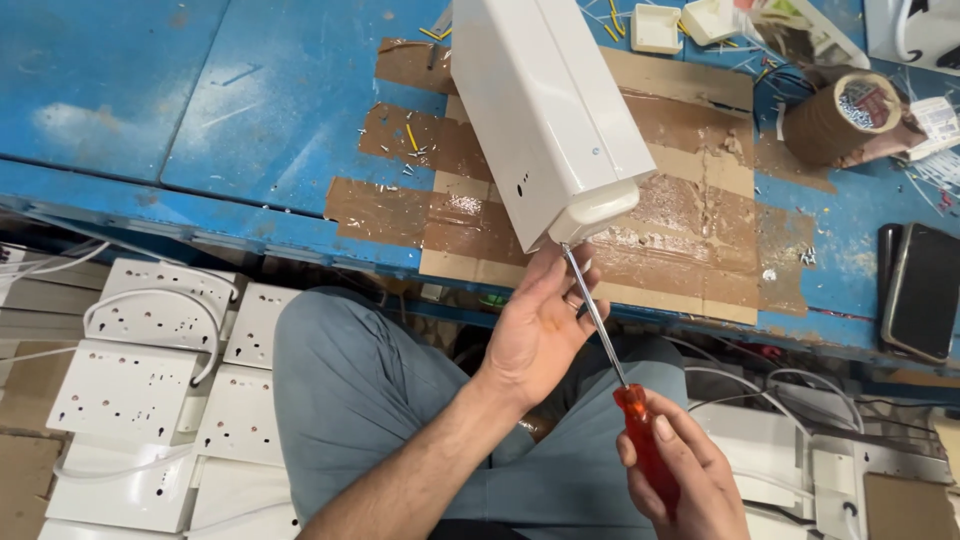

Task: The person sits on the floor at a blue workbench and uses a red-handled screwdriver to drive screws into the base of a white plastic appliance housing, working on different screw positions around the unit. At the end the person lifts the finished housing and places it with a stack of similar completed units.

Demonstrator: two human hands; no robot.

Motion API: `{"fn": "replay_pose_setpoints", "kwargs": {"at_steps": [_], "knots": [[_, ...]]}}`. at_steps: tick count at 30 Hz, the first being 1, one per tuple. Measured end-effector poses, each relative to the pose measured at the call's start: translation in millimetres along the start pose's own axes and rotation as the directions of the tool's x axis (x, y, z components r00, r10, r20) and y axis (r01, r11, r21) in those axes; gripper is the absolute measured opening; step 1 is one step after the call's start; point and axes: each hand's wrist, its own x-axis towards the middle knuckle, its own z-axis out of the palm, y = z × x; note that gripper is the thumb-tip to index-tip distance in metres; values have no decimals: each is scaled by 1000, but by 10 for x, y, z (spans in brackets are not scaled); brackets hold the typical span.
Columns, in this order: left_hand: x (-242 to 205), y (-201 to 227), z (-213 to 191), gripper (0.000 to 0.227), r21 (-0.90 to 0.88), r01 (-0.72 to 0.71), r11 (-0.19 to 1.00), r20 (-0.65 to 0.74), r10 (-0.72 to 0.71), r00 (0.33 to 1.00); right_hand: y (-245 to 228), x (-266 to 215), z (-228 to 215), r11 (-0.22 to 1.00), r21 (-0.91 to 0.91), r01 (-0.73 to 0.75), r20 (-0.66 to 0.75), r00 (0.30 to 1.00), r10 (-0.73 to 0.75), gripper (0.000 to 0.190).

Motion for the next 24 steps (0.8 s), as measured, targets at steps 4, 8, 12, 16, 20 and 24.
{"fn": "replay_pose_setpoints", "kwargs": {"at_steps": [4, 8, 12, 16, 20, 24], "knots": [[124, -55, -107, 35, -15, 4, 1000, -13, -5, 1000, 4, 24, -99, 998, 49, -46, 70, 997, 42, 52], [255, -96, -153, 32, -87, 16, 996, -49, -20, 999, 70, 65, -139, 998, 52, -35, 92, 995, 30, 51], [307, -166, -118, 29, -123, -10, 992, -95, -2, 995, 101, -71, 80, 841, -429, 329, 23, 935, -354, 45], [359, -205, -167, 27, -226, -23, 974, -87, 4, 996, 140, -72, 149, 281, -808, 518, 128, 620, -774, 43], [419, -280, -254, 28, -260, 8, 966, -64, -25, 998, 252, 158, -293, 732, -475, 489, 40, 842, -538, 46], [372, -225, -165, 27, -196, -37, 980, -87, 20, 996, 131, 333, -564, 990, 96, -107, 473, 879, 49, 51]]}}
